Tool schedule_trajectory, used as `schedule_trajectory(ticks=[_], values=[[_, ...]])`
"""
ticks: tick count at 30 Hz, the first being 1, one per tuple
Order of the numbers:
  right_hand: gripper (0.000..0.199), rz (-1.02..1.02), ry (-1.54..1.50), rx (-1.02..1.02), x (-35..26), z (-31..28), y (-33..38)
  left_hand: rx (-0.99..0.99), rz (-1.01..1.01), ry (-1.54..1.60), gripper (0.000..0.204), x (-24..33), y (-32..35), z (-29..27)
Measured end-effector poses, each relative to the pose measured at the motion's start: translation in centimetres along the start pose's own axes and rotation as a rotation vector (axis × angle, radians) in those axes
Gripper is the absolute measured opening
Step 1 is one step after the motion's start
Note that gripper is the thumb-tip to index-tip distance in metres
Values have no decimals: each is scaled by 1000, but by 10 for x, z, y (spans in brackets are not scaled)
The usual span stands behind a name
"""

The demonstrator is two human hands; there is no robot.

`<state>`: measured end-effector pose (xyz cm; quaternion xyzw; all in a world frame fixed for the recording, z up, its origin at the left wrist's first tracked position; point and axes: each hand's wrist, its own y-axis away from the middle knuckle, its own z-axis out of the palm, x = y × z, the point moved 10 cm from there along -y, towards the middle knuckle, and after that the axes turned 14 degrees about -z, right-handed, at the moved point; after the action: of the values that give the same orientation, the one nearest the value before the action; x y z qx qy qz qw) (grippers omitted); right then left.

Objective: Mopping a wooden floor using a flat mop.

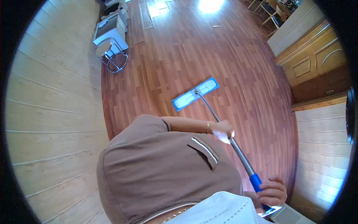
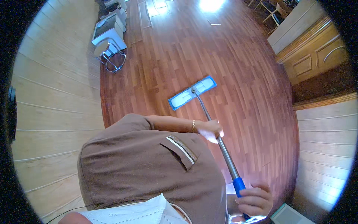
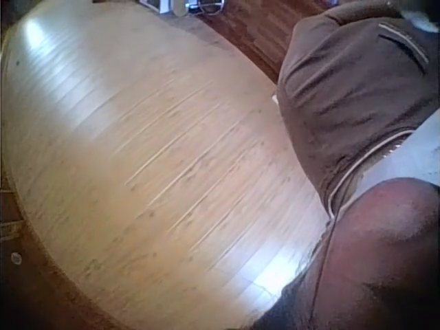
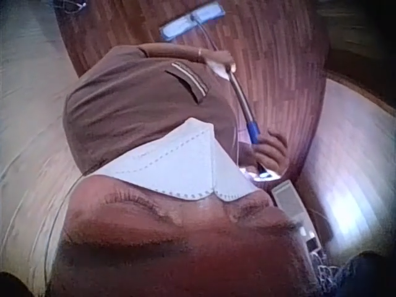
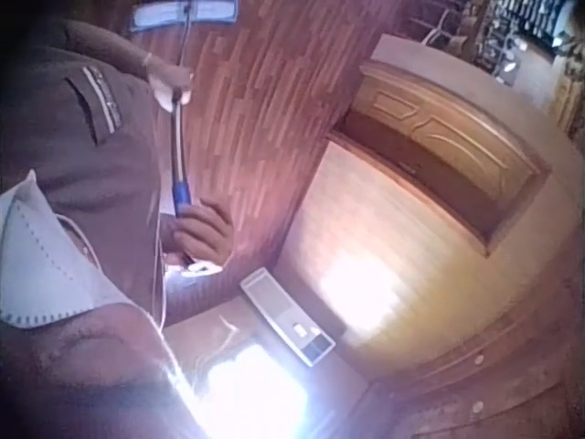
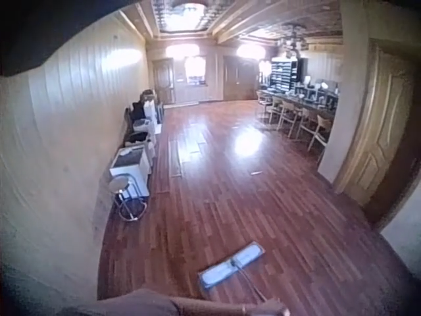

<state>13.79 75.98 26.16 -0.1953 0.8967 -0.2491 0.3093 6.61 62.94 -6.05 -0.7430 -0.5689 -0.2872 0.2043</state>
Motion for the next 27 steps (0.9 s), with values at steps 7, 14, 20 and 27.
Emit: schedule_trajectory(ticks=[7, 14, 20, 27], values=[[20, 33, -145, -44, -10, -6, 25, -27, 7, -20, 15, 28, -11, 10], [25, -101, -191, 129, 37, 10, 24, 200, -238, -127, 13, -36, -1, -8], [37, 22, -174, 446, 92, 38, -7, 307, -505, -129, 14, -114, 39, -58], [30, 104, -383, 447, 138, 105, -67, 508, -725, -171, 13, -207, 133, -110]])
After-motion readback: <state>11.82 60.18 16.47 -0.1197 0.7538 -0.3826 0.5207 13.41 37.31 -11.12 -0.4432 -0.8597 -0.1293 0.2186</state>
